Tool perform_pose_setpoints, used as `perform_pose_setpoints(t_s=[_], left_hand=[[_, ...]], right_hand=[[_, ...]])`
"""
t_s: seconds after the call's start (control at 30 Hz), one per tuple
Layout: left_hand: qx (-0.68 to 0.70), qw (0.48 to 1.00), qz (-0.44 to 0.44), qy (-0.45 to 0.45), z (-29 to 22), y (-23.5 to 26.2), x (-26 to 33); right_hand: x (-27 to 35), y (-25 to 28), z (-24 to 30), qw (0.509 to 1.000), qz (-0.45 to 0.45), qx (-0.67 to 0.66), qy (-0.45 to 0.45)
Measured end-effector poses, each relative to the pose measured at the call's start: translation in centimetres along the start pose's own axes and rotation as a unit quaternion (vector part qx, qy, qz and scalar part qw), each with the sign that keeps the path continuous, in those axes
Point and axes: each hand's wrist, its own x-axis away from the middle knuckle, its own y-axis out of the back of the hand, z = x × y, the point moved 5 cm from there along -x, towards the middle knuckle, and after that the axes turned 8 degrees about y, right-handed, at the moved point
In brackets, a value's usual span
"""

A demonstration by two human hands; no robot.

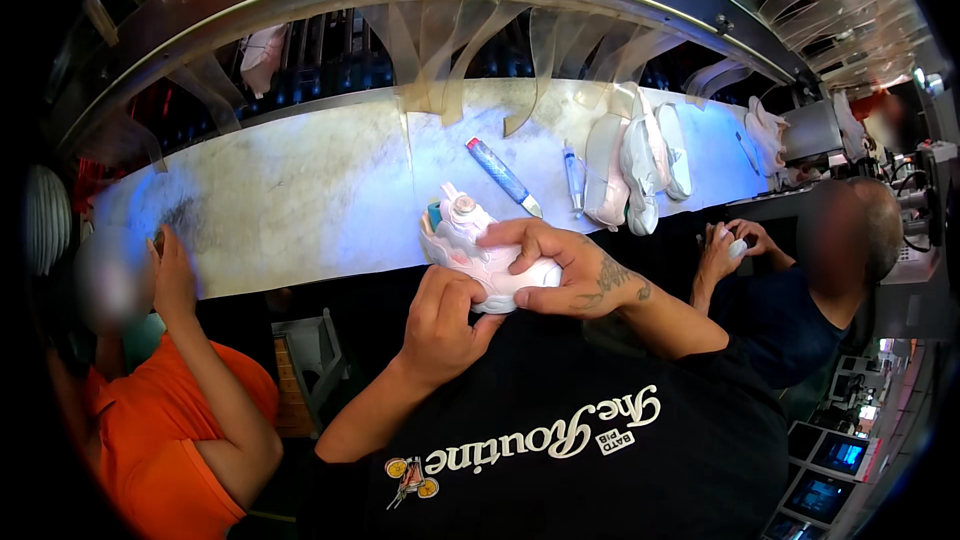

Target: The person cleans white sneakers on a factory assembly line using a small brush and cleaning solution. They scrub the shoe's surface and sole, then place it on the conveyor belt before picking up the next shoe to repeat the process.

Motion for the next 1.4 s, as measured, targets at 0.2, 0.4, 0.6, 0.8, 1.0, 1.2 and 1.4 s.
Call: perform_pose_setpoints(t_s=[0.2, 0.4, 0.6, 0.8, 1.0, 1.2, 1.4], left_hand=[[-0.001, 0.999, 0.029, -0.021, 0.0, -0.6, -0.9], [-0.038, 0.997, -0.067, -0.008, 2.0, -0.2, -0.1], [0.018, 0.999, -0.033, -0.009, 3.3, -0.7, 0.3], [0.029, 0.999, 0.023, 0.023, 3.7, -0.1, -0.5], [0.043, 0.998, 0.036, 0.019, 4.0, -0.1, -1.2], [0.031, 0.998, 0.052, 0.001, 4.9, -0.2, -2.0], [-0.036, 0.994, 0.099, -0.009, 4.6, -0.4, -2.9]], right_hand=[[0.3, 0.6, 0.3, 0.989, -0.052, 0.140, -0.004], [-0.8, 0.7, 1.9, 0.968, -0.074, 0.238, -0.009], [-0.9, 0.8, 1.6, 0.961, -0.057, 0.267, -0.047], [-1.5, 1.1, 1.7, 0.973, -0.035, 0.216, -0.069], [-1.6, 1.3, 1.9, 0.975, -0.021, 0.205, -0.079], [-1.9, 1.1, 1.8, 0.975, -0.002, 0.212, -0.064], [-1.5, 1.1, 2.0, 0.953, 0.007, 0.300, -0.047]])
